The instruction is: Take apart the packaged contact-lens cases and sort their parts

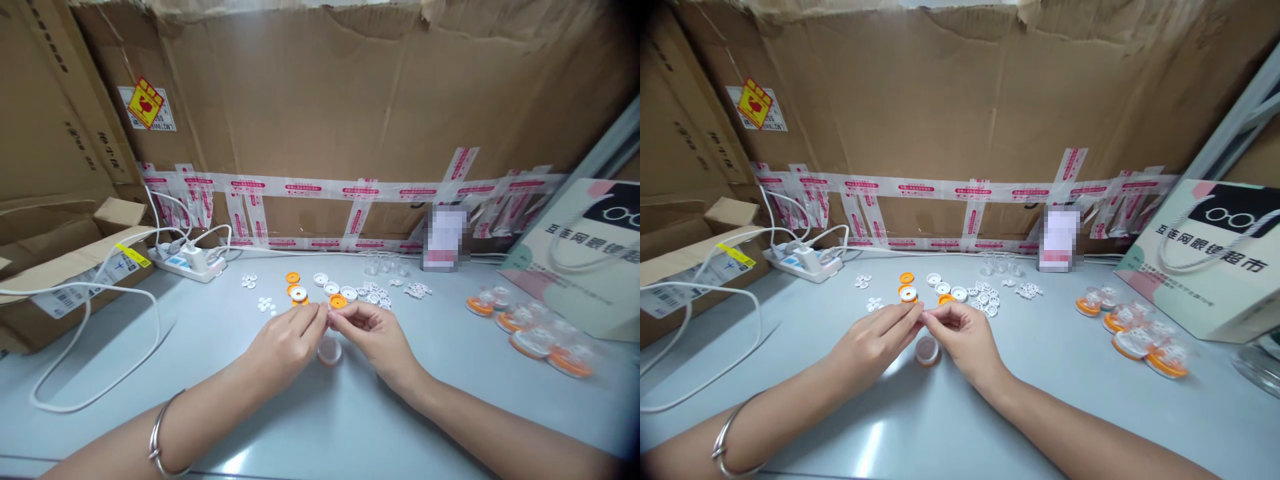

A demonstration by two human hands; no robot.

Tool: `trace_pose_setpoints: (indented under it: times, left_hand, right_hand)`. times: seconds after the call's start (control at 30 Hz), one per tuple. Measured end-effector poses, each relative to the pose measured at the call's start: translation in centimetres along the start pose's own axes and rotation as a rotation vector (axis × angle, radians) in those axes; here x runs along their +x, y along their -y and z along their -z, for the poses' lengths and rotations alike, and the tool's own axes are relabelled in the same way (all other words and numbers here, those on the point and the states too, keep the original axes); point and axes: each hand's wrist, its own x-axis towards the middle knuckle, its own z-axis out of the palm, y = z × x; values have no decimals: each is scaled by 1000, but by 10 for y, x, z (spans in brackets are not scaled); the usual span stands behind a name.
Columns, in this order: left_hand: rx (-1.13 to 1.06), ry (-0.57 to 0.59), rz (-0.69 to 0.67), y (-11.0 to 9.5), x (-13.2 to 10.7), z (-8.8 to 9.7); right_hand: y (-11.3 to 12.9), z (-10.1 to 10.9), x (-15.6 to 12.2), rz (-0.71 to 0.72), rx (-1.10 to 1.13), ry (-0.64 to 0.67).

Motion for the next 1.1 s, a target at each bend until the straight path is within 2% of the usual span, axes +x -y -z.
trace_pose_setpoints:
  times: [0.13,0.33,0.57,1.0,1.1]
  left_hand:
    - [12,-18,-44,-1,2,1]
    - [49,47,-74,-5,5,7]
    - [47,50,-73,-7,6,9]
    - [-48,46,-50,-7,6,10]
    - [-130,42,14,-6,4,7]
  right_hand:
    - [1,0,2,0,33,6]
    - [-1,3,-1,53,-111,82]
    - [-3,3,-1,81,-121,40]
    - [-2,2,1,-44,58,-1]
    - [0,3,3,-128,117,5]
